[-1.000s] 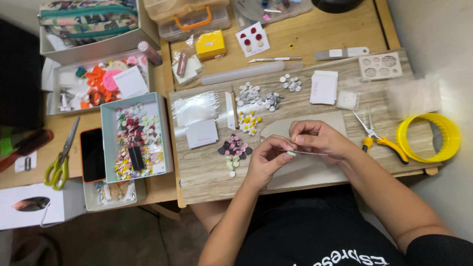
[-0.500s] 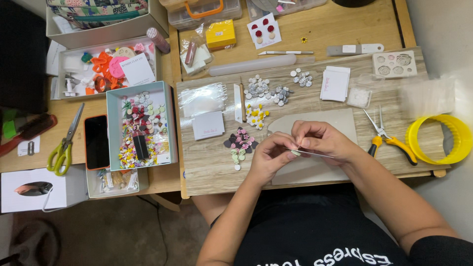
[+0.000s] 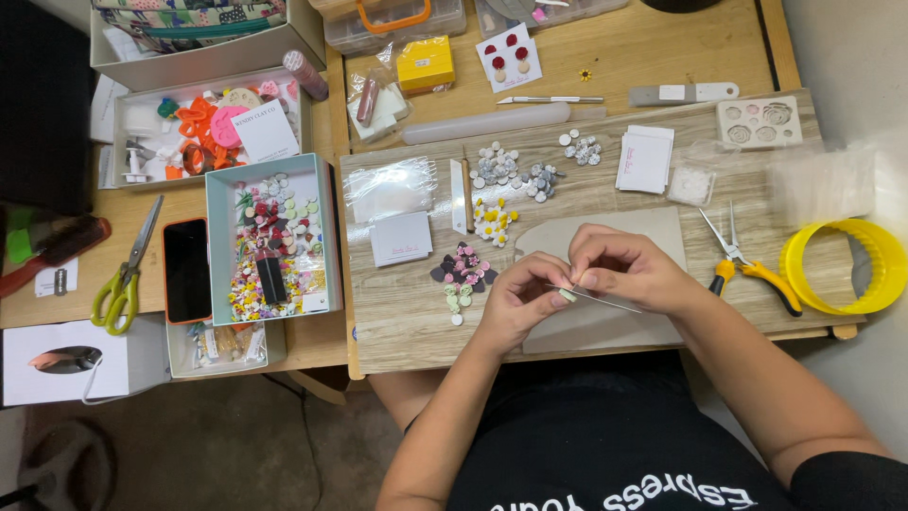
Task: The person assembles earrings by placing small decorative pieces onto white display cards. They handle the pieces and cards by hand, arranging them carefully and setting the completed cards aside on the table.
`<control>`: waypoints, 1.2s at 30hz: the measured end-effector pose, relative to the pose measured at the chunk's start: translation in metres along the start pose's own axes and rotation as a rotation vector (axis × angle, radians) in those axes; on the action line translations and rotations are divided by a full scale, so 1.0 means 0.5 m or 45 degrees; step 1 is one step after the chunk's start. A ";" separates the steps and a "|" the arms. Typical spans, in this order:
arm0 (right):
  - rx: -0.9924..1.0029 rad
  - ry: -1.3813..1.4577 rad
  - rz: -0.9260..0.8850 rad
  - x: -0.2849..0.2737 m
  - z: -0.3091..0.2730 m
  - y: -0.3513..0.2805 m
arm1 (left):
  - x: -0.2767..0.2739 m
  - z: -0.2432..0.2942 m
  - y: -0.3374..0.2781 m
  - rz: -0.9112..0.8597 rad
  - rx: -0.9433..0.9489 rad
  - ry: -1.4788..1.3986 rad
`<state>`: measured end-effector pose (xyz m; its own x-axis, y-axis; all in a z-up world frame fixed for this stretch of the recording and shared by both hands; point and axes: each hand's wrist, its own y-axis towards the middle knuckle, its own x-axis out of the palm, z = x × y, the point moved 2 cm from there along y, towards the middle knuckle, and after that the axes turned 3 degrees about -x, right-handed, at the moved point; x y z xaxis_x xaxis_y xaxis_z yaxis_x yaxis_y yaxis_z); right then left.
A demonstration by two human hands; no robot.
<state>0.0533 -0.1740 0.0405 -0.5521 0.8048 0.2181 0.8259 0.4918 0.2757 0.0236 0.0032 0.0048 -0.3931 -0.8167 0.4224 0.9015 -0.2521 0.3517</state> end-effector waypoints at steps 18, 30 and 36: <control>-0.155 -0.464 -0.055 0.028 -0.057 0.012 | -0.002 -0.016 -0.013 -0.033 -0.095 -0.183; -0.131 -0.434 -0.098 0.027 -0.065 0.010 | -0.001 -0.013 -0.016 -0.057 -0.222 -0.204; -0.147 -0.419 -0.114 0.020 -0.076 0.011 | 0.000 -0.021 -0.019 -0.081 -0.260 -0.219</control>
<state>0.0482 -0.1757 0.0798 -0.5394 0.8335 -0.1193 0.7473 0.5392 0.3883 0.0170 0.0003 -0.0072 -0.4591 -0.7003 0.5466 0.8851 -0.4136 0.2135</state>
